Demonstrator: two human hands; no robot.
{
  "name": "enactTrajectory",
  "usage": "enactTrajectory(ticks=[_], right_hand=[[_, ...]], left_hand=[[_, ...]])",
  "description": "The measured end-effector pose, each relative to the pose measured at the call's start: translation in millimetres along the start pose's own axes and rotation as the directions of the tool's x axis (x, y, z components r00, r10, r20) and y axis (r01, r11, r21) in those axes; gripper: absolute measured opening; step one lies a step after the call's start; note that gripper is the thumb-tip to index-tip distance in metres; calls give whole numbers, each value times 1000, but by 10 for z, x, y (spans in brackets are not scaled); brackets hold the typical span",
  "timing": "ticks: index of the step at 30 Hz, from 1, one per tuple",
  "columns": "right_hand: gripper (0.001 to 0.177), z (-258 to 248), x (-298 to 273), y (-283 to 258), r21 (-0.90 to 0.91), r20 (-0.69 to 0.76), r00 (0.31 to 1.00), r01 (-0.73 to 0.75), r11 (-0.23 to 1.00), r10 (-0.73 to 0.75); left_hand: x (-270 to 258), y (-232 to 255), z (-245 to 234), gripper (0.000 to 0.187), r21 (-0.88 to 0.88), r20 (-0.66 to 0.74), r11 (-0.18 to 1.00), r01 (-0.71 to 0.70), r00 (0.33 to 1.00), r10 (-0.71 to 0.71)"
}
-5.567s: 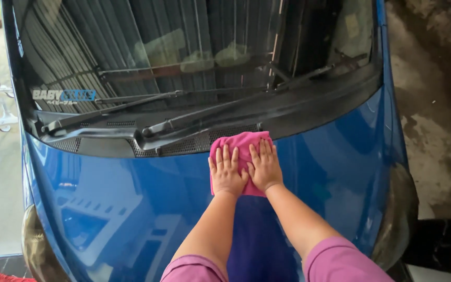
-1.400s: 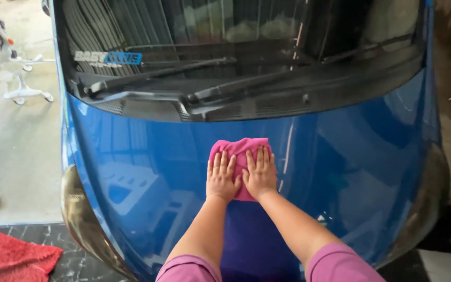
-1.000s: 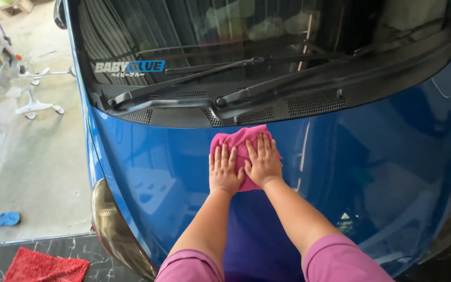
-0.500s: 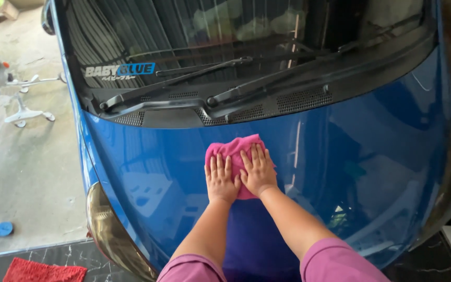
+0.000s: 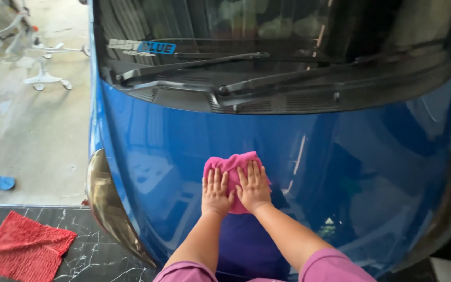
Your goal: Wiping the hood and side window area of a blue car with a pink microfiber cloth to clean or dry it.
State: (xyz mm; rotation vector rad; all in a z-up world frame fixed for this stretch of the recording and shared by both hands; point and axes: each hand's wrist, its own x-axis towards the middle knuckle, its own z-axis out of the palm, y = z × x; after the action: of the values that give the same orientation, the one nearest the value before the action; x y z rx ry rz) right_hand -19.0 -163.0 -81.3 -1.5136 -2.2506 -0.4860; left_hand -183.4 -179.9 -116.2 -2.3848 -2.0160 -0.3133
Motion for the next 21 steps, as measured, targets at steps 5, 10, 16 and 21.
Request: enactTrajectory(ticks=[5,10,16,21], right_hand=[[72,31,44,-144,-40,39,999,7,999,-5],[72,120,299,-445,-46,69,997,-17,999,20],[72,335,956,-781,-28,-58,998,-15,999,14],[72,522,1559,-1062,-51,-108,993,-44,998,38]], left_hand=[[33,-136,8,85,-46,-5,998,-35,999,34],[104,-537,13,86,-42,-77,995,-87,994,84],[570,-1199,-112,87,-19,-182,991,-135,975,130],[1004,-1773,-260,88,-41,-160,985,-166,974,158]])
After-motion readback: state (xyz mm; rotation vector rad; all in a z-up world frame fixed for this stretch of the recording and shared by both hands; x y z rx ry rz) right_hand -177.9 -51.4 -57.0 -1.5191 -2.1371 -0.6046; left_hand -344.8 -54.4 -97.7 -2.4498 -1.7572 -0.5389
